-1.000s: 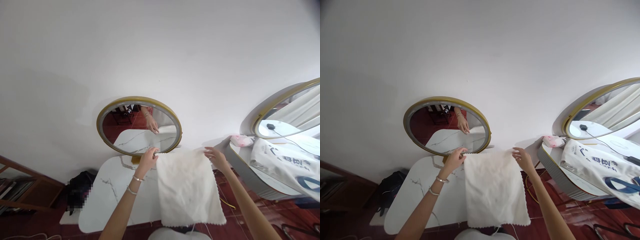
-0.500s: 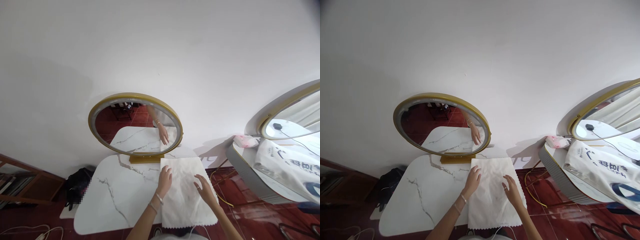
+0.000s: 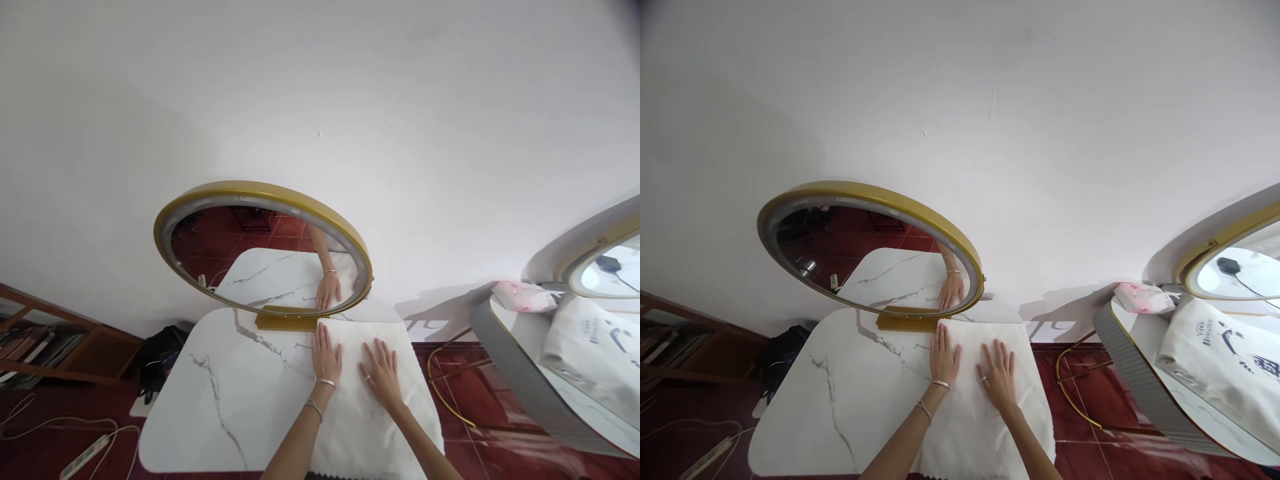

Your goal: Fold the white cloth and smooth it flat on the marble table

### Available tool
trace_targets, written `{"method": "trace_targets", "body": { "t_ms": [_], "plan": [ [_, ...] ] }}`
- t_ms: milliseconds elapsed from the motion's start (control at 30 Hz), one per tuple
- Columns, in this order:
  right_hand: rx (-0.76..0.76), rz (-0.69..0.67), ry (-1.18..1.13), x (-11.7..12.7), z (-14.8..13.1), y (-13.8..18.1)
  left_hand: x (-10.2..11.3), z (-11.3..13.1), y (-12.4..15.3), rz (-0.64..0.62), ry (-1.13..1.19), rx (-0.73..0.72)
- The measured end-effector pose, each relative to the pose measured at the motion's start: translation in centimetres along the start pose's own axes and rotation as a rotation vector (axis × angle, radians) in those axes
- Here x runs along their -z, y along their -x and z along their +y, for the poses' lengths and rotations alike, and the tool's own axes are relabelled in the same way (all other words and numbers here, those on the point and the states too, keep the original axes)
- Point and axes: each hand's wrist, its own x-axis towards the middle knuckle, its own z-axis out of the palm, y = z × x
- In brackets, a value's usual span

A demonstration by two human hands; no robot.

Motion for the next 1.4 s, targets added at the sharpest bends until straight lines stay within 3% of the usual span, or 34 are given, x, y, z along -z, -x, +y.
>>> {"method": "trace_targets", "body": {
  "t_ms": [167, 333, 733, 933, 1100, 1233, 1400],
  "plan": [
    [0.084, -0.057, -0.045, 0.4, -0.8, -2.2, 0.7, 1.1, -2.4, -0.077, -0.054, 0.064],
    [0.182, -0.125, -0.05, -0.5, -2.2, -4.0, 0.2, 1.8, -2.3, -0.081, -0.037, 0.018],
    [0.11, -0.117, -0.011, -2.0, -3.1, -7.5, 0.7, 0.9, -5.1, -0.002, -0.041, 0.005],
    [0.068, -0.238, -0.056, -1.6, -2.9, -11.1, 1.1, 2.0, -6.9, -0.059, -0.053, 0.07],
    [0.184, -0.318, -0.157, -1.3, -3.1, -13.9, 0.6, 2.2, -8.4, -0.153, -0.017, 0.111],
    [0.183, -0.312, -0.16, -2.1, -2.3, -14.8, 0.1, 2.2, -9.7, -0.2, 0.008, 0.097],
    [0.182, -0.282, -0.157, -2.8, 0.8, -15.7, -1.3, 3.8, -11.2, -0.275, 0.041, 0.054]
  ]
}}
